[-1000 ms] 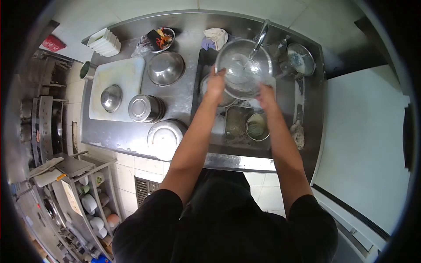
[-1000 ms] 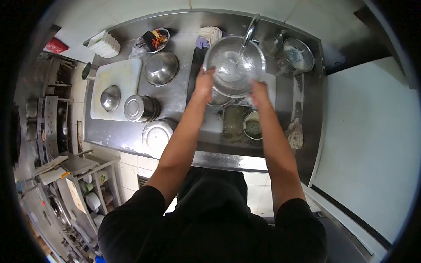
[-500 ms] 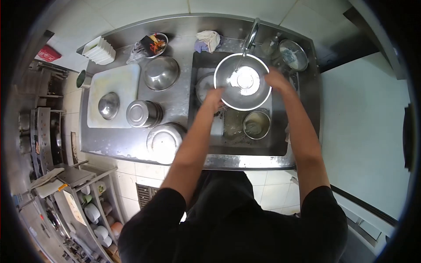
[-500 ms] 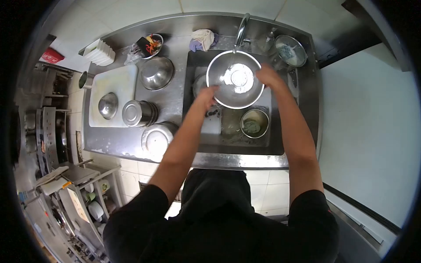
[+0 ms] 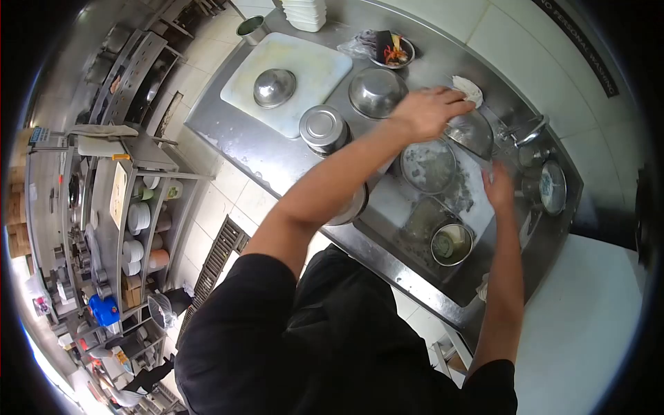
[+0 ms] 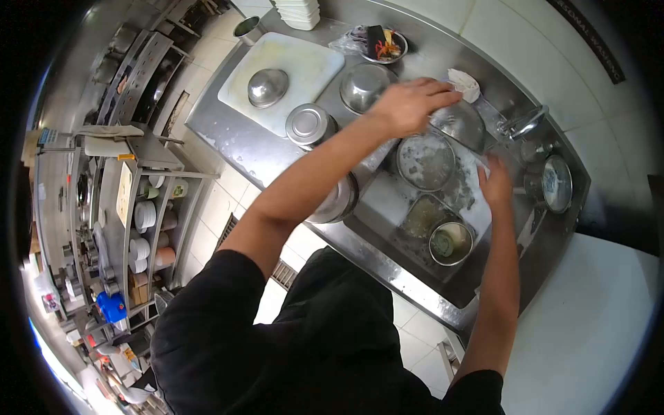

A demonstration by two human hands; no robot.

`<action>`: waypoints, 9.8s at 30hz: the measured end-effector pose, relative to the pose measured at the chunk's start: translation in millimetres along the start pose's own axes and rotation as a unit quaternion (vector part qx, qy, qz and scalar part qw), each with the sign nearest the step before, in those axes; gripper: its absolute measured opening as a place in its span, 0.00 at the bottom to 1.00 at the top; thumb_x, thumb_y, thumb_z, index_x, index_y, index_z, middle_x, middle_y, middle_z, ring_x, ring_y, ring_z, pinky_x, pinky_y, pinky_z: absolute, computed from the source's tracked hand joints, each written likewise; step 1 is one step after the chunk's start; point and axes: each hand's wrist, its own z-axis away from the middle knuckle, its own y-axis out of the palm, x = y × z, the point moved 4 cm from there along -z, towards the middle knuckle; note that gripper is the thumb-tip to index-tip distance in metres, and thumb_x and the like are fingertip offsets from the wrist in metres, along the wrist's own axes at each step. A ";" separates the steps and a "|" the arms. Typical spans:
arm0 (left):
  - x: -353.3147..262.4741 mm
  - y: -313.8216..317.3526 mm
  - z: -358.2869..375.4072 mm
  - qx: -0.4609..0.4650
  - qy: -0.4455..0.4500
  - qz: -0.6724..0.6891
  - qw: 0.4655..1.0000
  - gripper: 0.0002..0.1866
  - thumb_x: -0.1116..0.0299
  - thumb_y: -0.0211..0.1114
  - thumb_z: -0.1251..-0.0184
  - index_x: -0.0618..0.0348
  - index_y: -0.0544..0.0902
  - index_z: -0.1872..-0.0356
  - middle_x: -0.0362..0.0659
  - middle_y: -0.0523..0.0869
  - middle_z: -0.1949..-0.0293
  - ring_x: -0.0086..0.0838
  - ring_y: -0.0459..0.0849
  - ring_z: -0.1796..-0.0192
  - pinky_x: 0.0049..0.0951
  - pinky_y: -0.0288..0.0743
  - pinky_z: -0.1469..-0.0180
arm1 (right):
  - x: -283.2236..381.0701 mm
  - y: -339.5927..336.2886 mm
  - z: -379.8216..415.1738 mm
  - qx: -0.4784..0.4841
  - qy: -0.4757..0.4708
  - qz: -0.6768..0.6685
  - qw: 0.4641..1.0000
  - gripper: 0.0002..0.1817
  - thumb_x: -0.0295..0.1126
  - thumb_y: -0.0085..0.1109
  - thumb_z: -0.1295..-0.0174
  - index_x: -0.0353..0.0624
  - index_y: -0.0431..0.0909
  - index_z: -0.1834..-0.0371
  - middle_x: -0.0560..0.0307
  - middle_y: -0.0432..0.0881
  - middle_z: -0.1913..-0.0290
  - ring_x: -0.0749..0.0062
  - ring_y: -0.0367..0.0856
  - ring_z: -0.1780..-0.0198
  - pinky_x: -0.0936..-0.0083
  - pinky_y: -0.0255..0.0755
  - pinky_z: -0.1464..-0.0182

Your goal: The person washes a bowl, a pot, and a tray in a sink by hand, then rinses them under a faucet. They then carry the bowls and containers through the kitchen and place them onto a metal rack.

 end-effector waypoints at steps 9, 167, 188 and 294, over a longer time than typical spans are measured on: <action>228.5 -106.5 154.4 -0.290 -0.521 0.195 0.779 0.16 0.73 0.58 0.30 0.71 0.81 0.45 0.53 0.84 0.49 0.41 0.87 0.54 0.36 0.82 0.49 | -41.2 64.2 129.5 0.076 0.142 -0.145 0.976 0.18 0.33 0.65 0.35 0.42 0.80 0.43 0.47 0.82 0.45 0.56 0.85 0.53 0.63 0.79 0.48; -72.3 174.4 98.4 0.072 -0.529 0.697 0.479 0.29 0.50 0.49 0.17 0.68 0.75 0.35 0.51 0.84 0.40 0.41 0.85 0.42 0.43 0.79 0.38 | 0.9 65.4 134.3 -0.190 0.365 -0.448 0.794 0.27 0.42 0.64 0.34 0.36 0.74 0.37 0.43 0.78 0.38 0.46 0.76 0.37 0.59 0.71 0.35; -25.7 246.5 139.9 0.103 -0.572 0.673 0.458 0.23 0.53 0.49 0.18 0.56 0.72 0.32 0.48 0.84 0.49 0.41 0.85 0.50 0.42 0.80 0.44 | 121.0 38.7 118.8 0.138 0.127 -0.304 0.934 0.26 0.35 0.65 0.47 0.39 0.77 0.44 0.33 0.82 0.45 0.40 0.81 0.44 0.54 0.76 0.42; -82.6 174.1 149.4 0.212 -0.512 0.532 0.641 0.31 0.76 0.59 0.40 0.62 0.71 0.32 0.50 0.86 0.50 0.36 0.89 0.56 0.36 0.87 0.66 | 89.7 10.0 56.2 -0.096 0.132 -0.217 0.962 0.20 0.22 0.58 0.44 0.45 0.79 0.46 0.52 0.80 0.45 0.49 0.78 0.42 0.51 0.71 0.38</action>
